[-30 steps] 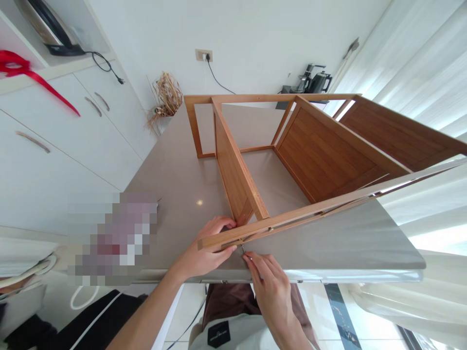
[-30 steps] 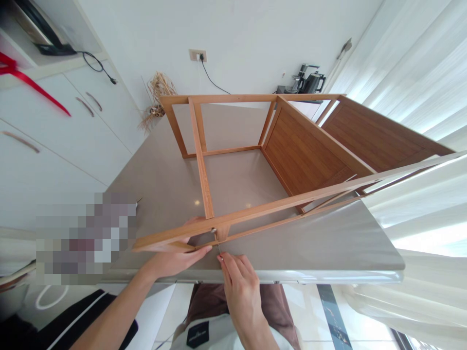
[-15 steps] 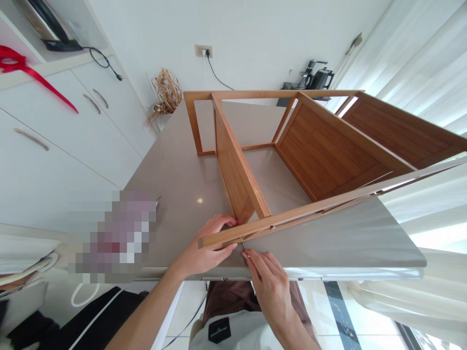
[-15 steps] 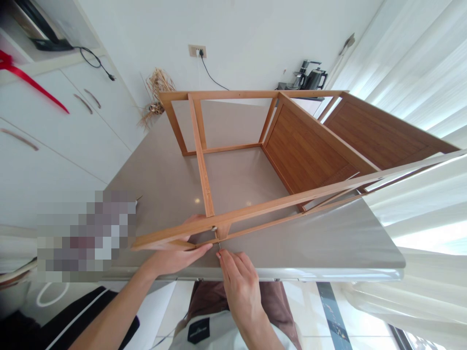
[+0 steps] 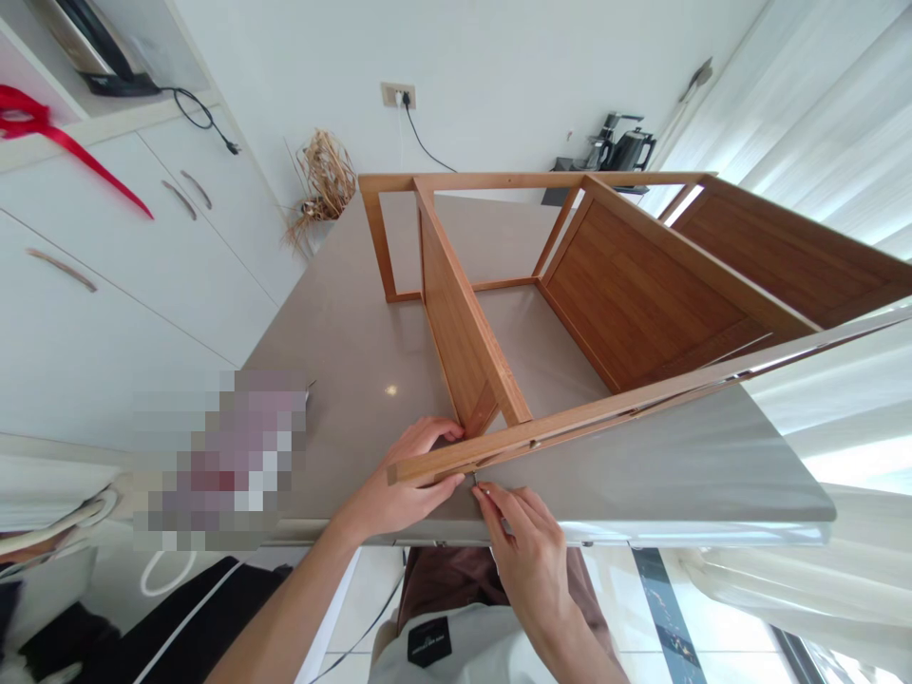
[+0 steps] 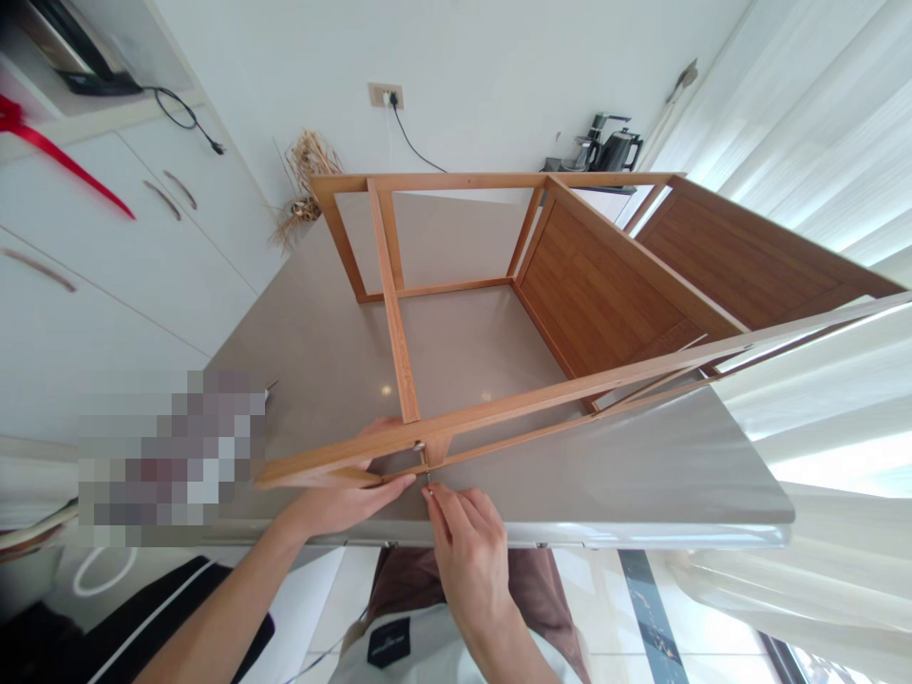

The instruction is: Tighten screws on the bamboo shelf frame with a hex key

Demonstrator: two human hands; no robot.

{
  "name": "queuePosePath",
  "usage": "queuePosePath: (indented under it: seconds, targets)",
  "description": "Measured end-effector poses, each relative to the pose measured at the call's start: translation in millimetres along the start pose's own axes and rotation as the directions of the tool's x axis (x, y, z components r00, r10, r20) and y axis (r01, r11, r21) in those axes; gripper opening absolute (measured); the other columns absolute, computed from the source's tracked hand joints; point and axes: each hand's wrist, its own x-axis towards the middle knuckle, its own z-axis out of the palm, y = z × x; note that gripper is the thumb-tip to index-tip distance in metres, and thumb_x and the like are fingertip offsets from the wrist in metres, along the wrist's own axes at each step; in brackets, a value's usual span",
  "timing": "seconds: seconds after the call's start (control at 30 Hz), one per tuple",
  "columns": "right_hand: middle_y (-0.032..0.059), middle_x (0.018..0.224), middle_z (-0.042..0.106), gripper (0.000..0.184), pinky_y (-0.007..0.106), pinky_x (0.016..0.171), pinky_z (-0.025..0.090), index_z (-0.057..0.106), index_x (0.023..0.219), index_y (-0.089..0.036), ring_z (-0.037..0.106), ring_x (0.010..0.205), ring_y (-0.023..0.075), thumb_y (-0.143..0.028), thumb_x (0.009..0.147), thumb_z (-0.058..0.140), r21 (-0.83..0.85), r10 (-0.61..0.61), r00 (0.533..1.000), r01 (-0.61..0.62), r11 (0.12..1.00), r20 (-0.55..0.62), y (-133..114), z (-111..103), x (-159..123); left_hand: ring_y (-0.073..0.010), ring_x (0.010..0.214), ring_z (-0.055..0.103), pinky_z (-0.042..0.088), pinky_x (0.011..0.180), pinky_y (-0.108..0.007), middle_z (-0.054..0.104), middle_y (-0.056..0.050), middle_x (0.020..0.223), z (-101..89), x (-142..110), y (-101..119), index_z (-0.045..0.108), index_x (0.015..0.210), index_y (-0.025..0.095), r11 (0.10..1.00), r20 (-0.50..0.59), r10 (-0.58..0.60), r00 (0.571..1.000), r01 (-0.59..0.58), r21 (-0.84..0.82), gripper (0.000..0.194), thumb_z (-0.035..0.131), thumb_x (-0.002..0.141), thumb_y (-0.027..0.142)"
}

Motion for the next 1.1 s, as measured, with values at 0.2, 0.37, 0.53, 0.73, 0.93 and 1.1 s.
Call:
queuePosePath:
  seconds: [0.2, 0.37, 0.53, 0.73, 0.93, 1.1]
  targets:
    - [0.0045, 0.088, 0.075, 0.011, 0.033, 0.073, 0.055, 0.073, 0.101, -0.022, 0.066, 0.078, 0.0188, -0.019, 0.096, 0.063, 0.062, 0.104, 0.994, -0.103, 0.993, -0.020, -2, -3, 7, -0.0245, 0.126, 0.057, 0.047, 0.108, -0.041, 0.062, -0.007, 0.132, 1.2, -1, -2, 0.049, 0.127, 0.025, 1.000, -0.029, 0.010, 1.000, -0.009, 0.016, 0.037, 0.063, 0.092, 0.028]
    - [0.0034, 0.086, 0.074, 0.021, 0.031, 0.069, 0.053, 0.067, 0.117, -0.022, 0.066, 0.072, 0.0166, -0.018, 0.098, 0.060, 0.013, 0.056, 0.998, -0.056, 0.998, -0.043, -1, -3, 7, -0.0241, 0.122, 0.060, 0.049, 0.106, -0.040, 0.063, -0.006, 0.129, 0.0, -1, 0, 0.051, 0.127, 0.026, 1.000, -0.021, -0.003, 1.000, 0.003, 0.003, 0.038, 0.064, 0.091, 0.026]
    - [0.0033, 0.088, 0.075, 0.028, 0.032, 0.070, 0.050, 0.062, 0.124, -0.023, 0.066, 0.073, 0.0160, -0.014, 0.098, 0.060, -0.030, -0.056, 0.998, 0.055, 0.998, -0.035, 3, -1, 4, -0.0257, 0.125, 0.058, 0.049, 0.107, -0.043, 0.062, -0.007, 0.131, 0.7, 0, -1, 0.052, 0.127, 0.027, 1.000, -0.039, 0.007, 0.999, -0.007, -0.010, 0.039, 0.065, 0.091, 0.028]
    - [0.0036, 0.095, 0.076, 0.031, 0.031, 0.070, 0.051, 0.060, 0.124, -0.024, 0.066, 0.073, 0.0147, -0.009, 0.096, 0.060, 0.005, -0.085, 0.996, 0.086, 0.996, -0.037, 6, -2, 2, -0.0232, 0.117, 0.061, 0.051, 0.102, -0.039, 0.064, -0.005, 0.124, 0.1, 0, 0, 0.050, 0.125, 0.027, 1.000, -0.007, -0.016, 1.000, 0.016, -0.020, 0.037, 0.064, 0.091, 0.028]
    - [0.0021, 0.091, 0.075, 0.023, 0.031, 0.071, 0.052, 0.064, 0.118, -0.024, 0.067, 0.073, 0.0146, -0.013, 0.096, 0.063, 0.025, -0.010, 0.997, 0.012, 1.000, -0.072, 7, -5, 6, -0.0244, 0.118, 0.060, 0.050, 0.103, -0.040, 0.064, -0.006, 0.125, 0.0, 0, 1, 0.053, 0.123, 0.026, 1.000, -0.024, -0.015, 1.000, 0.015, 0.002, 0.036, 0.065, 0.090, 0.027]
    - [0.0019, 0.085, 0.073, 0.016, 0.032, 0.074, 0.051, 0.067, 0.109, -0.022, 0.064, 0.076, 0.0175, -0.023, 0.094, 0.070, -0.026, 0.043, 0.993, -0.046, 0.999, -0.109, 15, -8, 7, -0.0238, 0.116, 0.060, 0.048, 0.105, -0.040, 0.064, -0.006, 0.122, 0.3, 0, -1, 0.053, 0.123, 0.025, 0.999, -0.010, -0.033, 0.999, 0.033, -0.011, 0.035, 0.064, 0.090, 0.028]
